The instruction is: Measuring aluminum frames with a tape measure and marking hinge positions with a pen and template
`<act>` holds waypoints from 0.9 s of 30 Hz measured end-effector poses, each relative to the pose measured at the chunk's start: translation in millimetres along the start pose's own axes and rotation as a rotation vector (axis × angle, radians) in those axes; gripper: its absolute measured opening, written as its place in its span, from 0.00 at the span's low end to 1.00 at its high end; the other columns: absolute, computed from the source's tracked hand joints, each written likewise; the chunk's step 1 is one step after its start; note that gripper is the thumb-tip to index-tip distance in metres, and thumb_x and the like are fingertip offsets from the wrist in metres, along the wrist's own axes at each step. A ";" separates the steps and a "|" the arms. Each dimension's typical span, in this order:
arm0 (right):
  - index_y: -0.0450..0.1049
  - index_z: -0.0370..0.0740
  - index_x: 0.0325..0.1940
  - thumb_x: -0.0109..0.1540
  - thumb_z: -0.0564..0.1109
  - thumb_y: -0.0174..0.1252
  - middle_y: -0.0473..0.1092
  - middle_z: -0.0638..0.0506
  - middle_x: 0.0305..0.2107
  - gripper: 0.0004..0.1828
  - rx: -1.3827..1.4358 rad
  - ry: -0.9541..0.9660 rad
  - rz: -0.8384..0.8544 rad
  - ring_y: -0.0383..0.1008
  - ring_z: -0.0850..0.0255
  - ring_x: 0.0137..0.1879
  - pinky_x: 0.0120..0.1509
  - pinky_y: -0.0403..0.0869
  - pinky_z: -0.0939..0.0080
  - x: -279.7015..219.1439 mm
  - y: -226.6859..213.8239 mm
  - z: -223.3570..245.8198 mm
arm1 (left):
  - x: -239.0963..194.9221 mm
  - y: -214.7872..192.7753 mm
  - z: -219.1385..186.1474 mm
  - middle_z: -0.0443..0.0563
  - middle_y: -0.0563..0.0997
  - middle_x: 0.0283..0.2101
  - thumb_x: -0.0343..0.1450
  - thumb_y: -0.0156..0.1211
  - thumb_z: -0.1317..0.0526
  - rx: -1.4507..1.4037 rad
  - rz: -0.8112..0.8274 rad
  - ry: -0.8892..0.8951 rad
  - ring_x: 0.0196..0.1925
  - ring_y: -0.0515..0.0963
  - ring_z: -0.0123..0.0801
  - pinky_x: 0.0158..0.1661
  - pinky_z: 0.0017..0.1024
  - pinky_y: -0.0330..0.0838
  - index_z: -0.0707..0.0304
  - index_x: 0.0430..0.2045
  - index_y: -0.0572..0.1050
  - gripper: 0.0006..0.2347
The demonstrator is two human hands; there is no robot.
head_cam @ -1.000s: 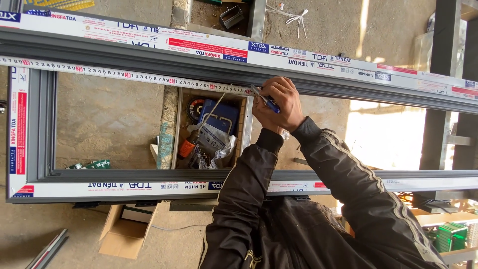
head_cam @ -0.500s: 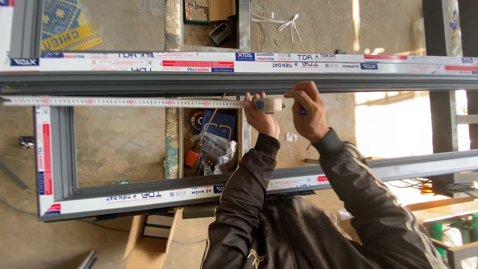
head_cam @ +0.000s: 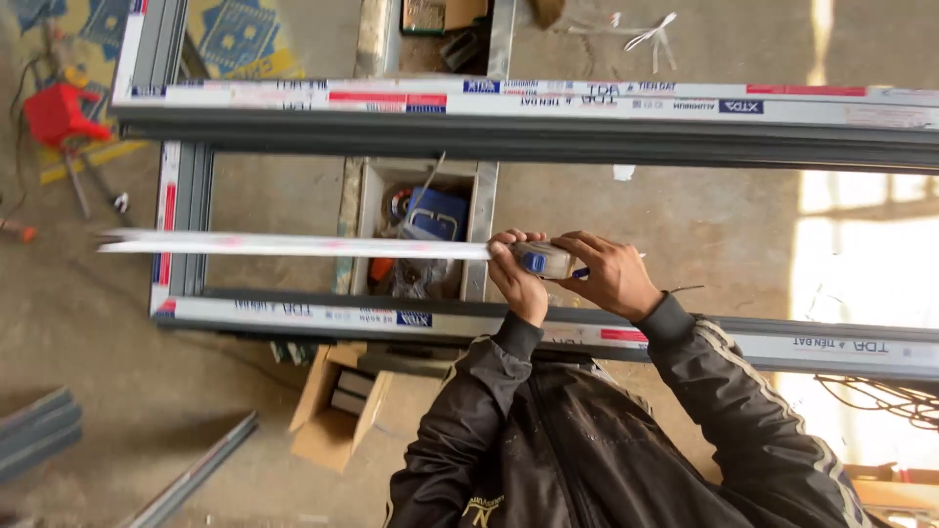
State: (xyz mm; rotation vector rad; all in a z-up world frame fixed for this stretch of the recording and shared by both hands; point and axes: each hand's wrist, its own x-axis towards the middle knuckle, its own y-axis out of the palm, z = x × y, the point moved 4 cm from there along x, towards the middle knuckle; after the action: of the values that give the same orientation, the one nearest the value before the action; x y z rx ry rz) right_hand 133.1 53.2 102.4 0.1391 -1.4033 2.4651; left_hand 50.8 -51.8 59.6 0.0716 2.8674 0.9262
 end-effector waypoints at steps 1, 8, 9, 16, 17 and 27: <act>0.76 0.48 0.57 0.51 0.50 0.73 0.77 0.54 0.46 0.30 0.019 -0.016 0.013 0.81 0.50 0.46 0.41 0.78 0.49 -6.6 5.9 -9.1 | -4.9 -0.9 1.4 0.44 0.69 0.34 0.83 0.33 0.51 0.012 -0.021 0.014 0.36 0.80 0.28 0.43 0.29 0.80 0.58 0.35 0.63 0.14; 0.75 0.48 0.56 0.53 0.57 0.73 0.77 0.53 0.40 0.30 0.116 -0.197 0.050 0.81 0.51 0.44 0.42 0.79 0.51 -4.8 20.6 -14.8 | -15.5 -18.7 -8.1 0.47 0.72 0.34 0.84 0.33 0.54 0.098 -0.079 0.126 0.34 0.81 0.30 0.41 0.29 0.81 0.61 0.34 0.65 0.15; 0.75 0.47 0.56 0.55 0.58 0.71 0.77 0.51 0.40 0.29 0.132 -0.209 0.101 0.81 0.50 0.45 0.42 0.79 0.49 -3.6 25.1 -8.9 | -18.9 -24.5 -15.2 0.46 0.72 0.33 0.83 0.34 0.54 0.137 -0.102 0.121 0.34 0.82 0.29 0.40 0.29 0.81 0.62 0.33 0.65 0.15; 0.74 0.39 0.56 0.55 0.58 0.69 0.77 0.42 0.37 0.31 0.274 -0.252 0.311 0.80 0.40 0.44 0.44 0.77 0.39 38.9 49.8 31.5 | -58.5 -34.4 -128.7 0.89 0.55 0.68 0.80 0.37 0.43 0.560 0.000 -0.128 0.70 0.61 0.76 0.64 0.68 0.61 0.79 0.69 0.49 0.33; 0.74 0.35 0.55 0.56 0.56 0.69 0.77 0.40 0.37 0.30 0.258 -0.250 0.322 0.80 0.38 0.43 0.44 0.77 0.38 50.9 54.2 36.6 | -72.3 -42.1 -139.6 0.88 0.50 0.70 0.78 0.40 0.41 0.613 0.021 -0.159 0.72 0.54 0.74 0.66 0.67 0.56 0.79 0.70 0.46 0.36; 0.81 0.40 0.45 0.53 0.72 0.68 0.79 0.40 0.32 0.35 -0.231 -0.305 0.407 0.80 0.40 0.40 0.44 0.78 0.41 149.8 211.1 39.6 | -247.2 -7.3 -283.4 0.55 0.79 0.62 0.74 0.65 0.45 -0.377 0.857 -0.755 0.64 0.80 0.30 0.71 0.29 0.74 0.70 0.60 0.73 0.27</act>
State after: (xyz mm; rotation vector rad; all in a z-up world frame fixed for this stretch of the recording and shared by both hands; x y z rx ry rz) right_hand -76.1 -49.8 -16.5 0.2028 -2.0086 2.6525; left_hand 257.2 -242.7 309.4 1.3474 1.8760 1.1818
